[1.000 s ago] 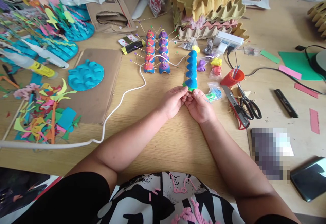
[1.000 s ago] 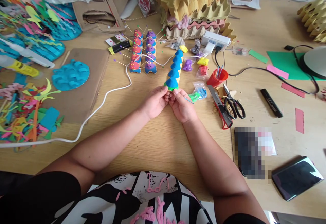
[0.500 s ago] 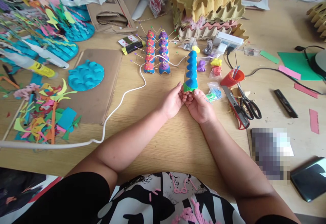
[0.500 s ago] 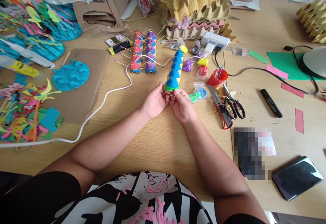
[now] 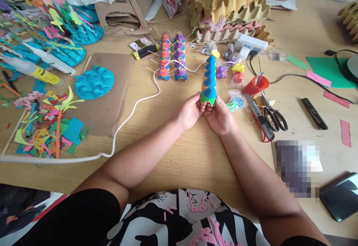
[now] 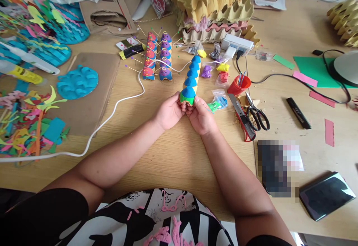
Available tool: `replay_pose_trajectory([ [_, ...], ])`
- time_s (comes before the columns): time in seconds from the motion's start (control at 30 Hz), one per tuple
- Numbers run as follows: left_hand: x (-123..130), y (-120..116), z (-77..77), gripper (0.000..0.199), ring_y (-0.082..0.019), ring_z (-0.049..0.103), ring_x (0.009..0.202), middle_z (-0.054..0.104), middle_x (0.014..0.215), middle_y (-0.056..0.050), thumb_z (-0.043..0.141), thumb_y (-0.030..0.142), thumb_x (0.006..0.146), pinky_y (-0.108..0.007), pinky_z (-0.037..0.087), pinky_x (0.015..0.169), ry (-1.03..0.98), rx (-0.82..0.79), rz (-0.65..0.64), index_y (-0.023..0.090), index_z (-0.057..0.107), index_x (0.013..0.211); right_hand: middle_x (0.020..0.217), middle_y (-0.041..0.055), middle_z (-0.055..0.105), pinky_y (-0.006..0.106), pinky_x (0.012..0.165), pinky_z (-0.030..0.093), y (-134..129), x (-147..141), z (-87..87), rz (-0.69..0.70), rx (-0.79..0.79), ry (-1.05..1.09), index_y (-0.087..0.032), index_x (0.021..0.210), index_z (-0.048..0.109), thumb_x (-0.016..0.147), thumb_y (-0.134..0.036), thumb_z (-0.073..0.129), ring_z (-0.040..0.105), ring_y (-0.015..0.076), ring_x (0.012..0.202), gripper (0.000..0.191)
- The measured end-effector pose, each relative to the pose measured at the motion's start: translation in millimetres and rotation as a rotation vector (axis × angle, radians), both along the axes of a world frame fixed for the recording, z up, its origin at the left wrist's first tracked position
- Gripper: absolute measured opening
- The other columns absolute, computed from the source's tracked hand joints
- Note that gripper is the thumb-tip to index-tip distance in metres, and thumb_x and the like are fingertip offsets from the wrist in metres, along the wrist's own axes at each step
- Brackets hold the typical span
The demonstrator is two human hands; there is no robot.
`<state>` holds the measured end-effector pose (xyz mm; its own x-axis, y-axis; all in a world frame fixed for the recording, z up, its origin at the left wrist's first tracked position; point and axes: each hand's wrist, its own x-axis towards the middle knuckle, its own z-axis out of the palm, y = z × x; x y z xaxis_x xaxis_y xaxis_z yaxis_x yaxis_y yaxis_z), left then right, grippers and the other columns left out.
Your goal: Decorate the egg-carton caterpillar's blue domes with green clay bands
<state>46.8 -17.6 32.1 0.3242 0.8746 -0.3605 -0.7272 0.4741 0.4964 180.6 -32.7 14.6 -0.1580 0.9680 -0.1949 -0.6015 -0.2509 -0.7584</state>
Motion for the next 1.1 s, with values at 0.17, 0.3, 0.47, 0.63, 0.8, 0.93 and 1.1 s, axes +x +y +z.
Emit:
replay_pose_trajectory([
  [0.17,0.2,1.5,-0.7,0.044,-0.009,0.057,0.060,0.066,0.068,-0.001,0.057,0.038,0.111,-0.025,0.046,0.066,0.006,-0.009,-0.011,0.016,0.070,0.076,0.073,-0.0042,0.066,0.028,0.073,0.058,-3.0,-0.5,2.3,0.012,0.028,-0.011,-0.026,0.080,0.066,0.076,-0.058,0.095,0.064,0.0129,0.073,0.044],
  [0.3,0.2,1.3,-0.7,0.040,-0.010,0.057,0.059,0.064,0.066,0.000,0.062,0.035,0.109,-0.025,0.049,0.068,0.003,0.013,-0.033,0.016,0.069,0.074,0.073,-0.0029,0.066,0.030,0.076,0.059,-3.1,-1.3,4.0,0.013,0.035,-0.043,-0.025,0.079,0.067,0.081,-0.059,0.091,0.064,0.0139,0.073,0.041],
  [0.47,-0.3,-1.6,0.4,0.038,-0.011,0.059,0.062,0.066,0.069,-0.001,0.064,0.034,0.107,-0.025,0.048,0.067,0.031,0.092,-0.052,0.016,0.071,0.074,0.073,-0.0009,0.068,0.035,0.076,0.061,0.1,-1.5,5.3,0.006,-0.015,-0.052,-0.027,0.081,0.068,0.090,-0.070,0.075,0.062,0.0171,0.071,0.045],
  [0.63,0.5,-6.8,6.3,0.045,-0.012,0.060,0.065,0.064,0.066,-0.002,0.059,0.035,0.109,-0.027,0.047,0.071,0.083,0.177,-0.055,0.017,0.068,0.069,0.070,-0.0020,0.064,0.032,0.073,0.058,-0.1,0.6,3.2,0.021,0.017,-0.019,-0.026,0.078,0.068,0.087,-0.062,0.082,0.058,0.0159,0.069,0.039],
  [0.8,0.6,-7.7,11.7,0.047,-0.013,0.060,0.064,0.063,0.066,-0.001,0.058,0.043,0.110,-0.028,0.046,0.071,0.099,0.112,-0.067,0.018,0.067,0.071,0.073,-0.0019,0.066,0.034,0.072,0.058,-2.3,1.4,3.4,0.007,0.023,-0.002,-0.028,0.080,0.069,0.086,-0.060,0.082,0.058,0.0168,0.070,0.036],
  [0.93,0.4,-6.9,5.5,0.044,-0.013,0.059,0.065,0.064,0.068,-0.001,0.059,0.038,0.109,-0.028,0.045,0.070,0.087,0.159,-0.051,0.017,0.067,0.071,0.076,-0.0015,0.069,0.032,0.071,0.057,-3.2,1.1,4.1,0.018,0.038,-0.004,-0.028,0.081,0.072,0.088,-0.057,0.080,0.060,0.0162,0.071,0.031],
  [1.1,-0.3,-7.6,-2.8,0.044,-0.013,0.059,0.067,0.061,0.067,-0.001,0.065,0.040,0.107,-0.028,0.048,0.074,0.068,0.279,-0.053,0.017,0.066,0.070,0.076,-0.0017,0.069,0.031,0.071,0.057,-2.8,1.7,2.0,0.045,0.078,0.019,-0.028,0.081,0.074,0.089,-0.056,0.080,0.062,0.0158,0.073,0.030],
])
